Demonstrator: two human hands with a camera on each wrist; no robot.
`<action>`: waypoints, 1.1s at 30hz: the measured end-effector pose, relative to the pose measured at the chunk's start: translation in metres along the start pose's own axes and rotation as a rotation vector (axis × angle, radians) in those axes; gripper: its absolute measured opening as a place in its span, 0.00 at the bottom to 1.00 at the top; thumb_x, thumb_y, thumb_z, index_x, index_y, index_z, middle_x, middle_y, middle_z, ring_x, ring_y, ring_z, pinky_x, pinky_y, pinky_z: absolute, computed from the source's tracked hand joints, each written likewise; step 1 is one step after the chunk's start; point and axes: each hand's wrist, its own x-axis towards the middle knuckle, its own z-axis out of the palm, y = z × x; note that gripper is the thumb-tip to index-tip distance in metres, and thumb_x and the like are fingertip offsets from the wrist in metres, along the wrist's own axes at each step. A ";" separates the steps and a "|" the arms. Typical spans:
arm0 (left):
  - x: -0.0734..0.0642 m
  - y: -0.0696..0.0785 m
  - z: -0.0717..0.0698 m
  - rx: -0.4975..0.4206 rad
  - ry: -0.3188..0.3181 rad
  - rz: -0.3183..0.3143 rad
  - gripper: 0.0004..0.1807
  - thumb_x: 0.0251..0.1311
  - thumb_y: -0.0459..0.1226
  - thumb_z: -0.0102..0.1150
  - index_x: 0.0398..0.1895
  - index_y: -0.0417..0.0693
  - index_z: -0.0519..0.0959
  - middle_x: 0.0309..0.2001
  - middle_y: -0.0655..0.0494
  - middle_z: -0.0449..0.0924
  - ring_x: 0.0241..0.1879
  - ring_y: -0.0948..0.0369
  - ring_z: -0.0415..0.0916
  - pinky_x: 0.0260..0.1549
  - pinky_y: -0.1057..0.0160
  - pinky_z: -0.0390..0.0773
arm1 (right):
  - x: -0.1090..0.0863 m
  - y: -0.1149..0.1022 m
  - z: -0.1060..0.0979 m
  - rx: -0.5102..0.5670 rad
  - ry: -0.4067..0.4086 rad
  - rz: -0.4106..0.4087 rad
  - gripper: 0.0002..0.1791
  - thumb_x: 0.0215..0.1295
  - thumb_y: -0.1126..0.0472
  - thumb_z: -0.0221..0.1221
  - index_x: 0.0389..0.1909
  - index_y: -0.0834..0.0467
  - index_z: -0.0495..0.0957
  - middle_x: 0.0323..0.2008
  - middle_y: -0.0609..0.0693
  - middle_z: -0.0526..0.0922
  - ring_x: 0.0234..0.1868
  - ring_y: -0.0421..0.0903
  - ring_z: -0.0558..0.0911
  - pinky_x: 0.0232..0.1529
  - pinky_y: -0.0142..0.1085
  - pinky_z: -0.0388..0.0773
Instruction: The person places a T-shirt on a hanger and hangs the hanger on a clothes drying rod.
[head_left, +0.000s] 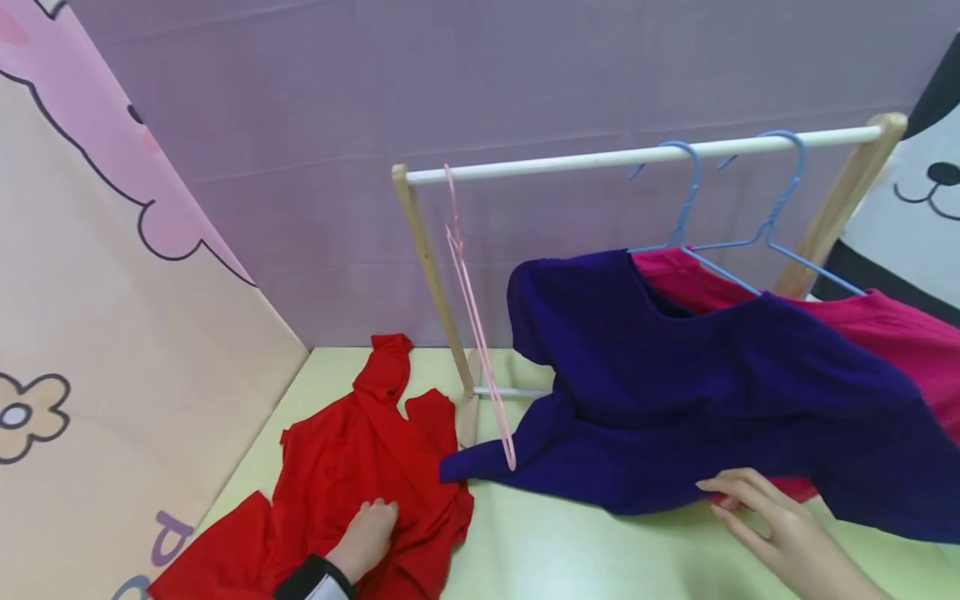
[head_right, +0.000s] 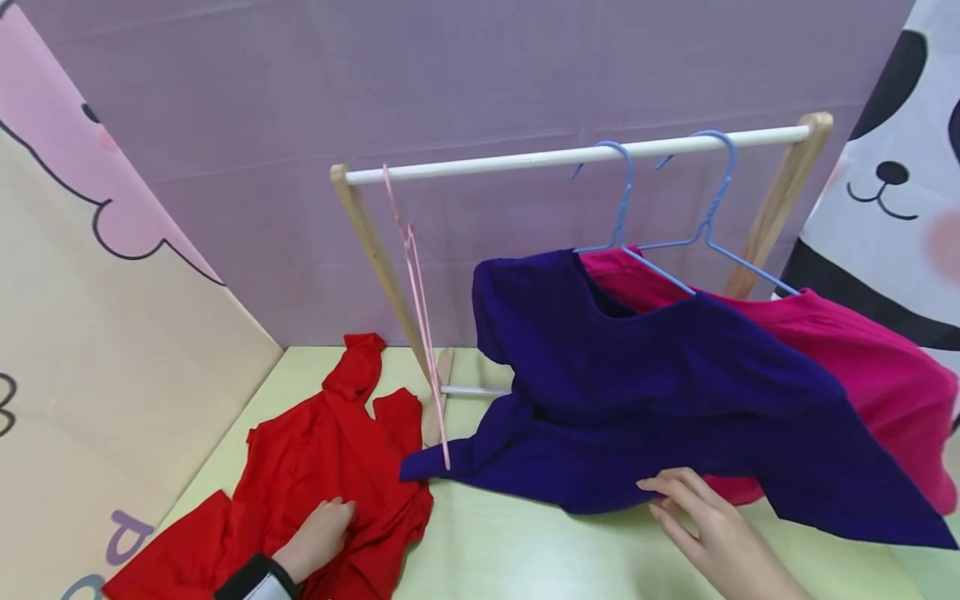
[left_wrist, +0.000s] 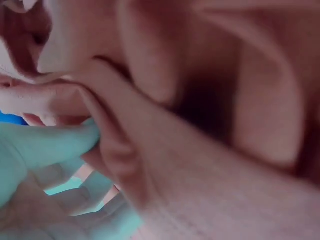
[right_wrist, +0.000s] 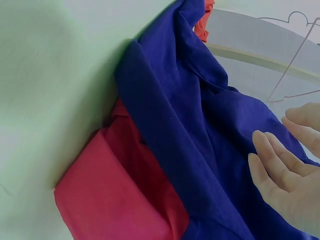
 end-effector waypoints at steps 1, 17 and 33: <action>0.000 -0.001 0.000 -0.005 0.003 0.015 0.10 0.30 0.20 0.56 0.16 0.39 0.68 0.15 0.45 0.68 0.17 0.48 0.65 0.18 0.53 0.72 | 0.000 0.000 0.001 0.005 -0.002 -0.003 0.32 0.30 0.77 0.64 0.41 0.48 0.73 0.38 0.37 0.71 0.32 0.30 0.72 0.30 0.21 0.71; 0.020 -0.013 -0.058 -0.428 0.083 -0.250 0.09 0.42 0.19 0.54 0.26 0.38 0.76 0.28 0.49 0.78 0.28 0.57 0.70 0.28 0.56 0.76 | -0.007 0.005 0.011 0.049 0.007 0.020 0.30 0.31 0.77 0.64 0.39 0.48 0.74 0.35 0.38 0.72 0.33 0.33 0.73 0.30 0.21 0.70; 0.052 0.031 -0.130 -0.595 0.260 -0.076 0.12 0.50 0.22 0.51 0.32 0.45 0.76 0.35 0.51 0.76 0.27 0.59 0.66 0.24 0.63 0.71 | 0.004 -0.006 0.029 0.183 -0.047 0.031 0.26 0.38 0.77 0.62 0.38 0.47 0.74 0.34 0.38 0.76 0.34 0.33 0.75 0.32 0.22 0.71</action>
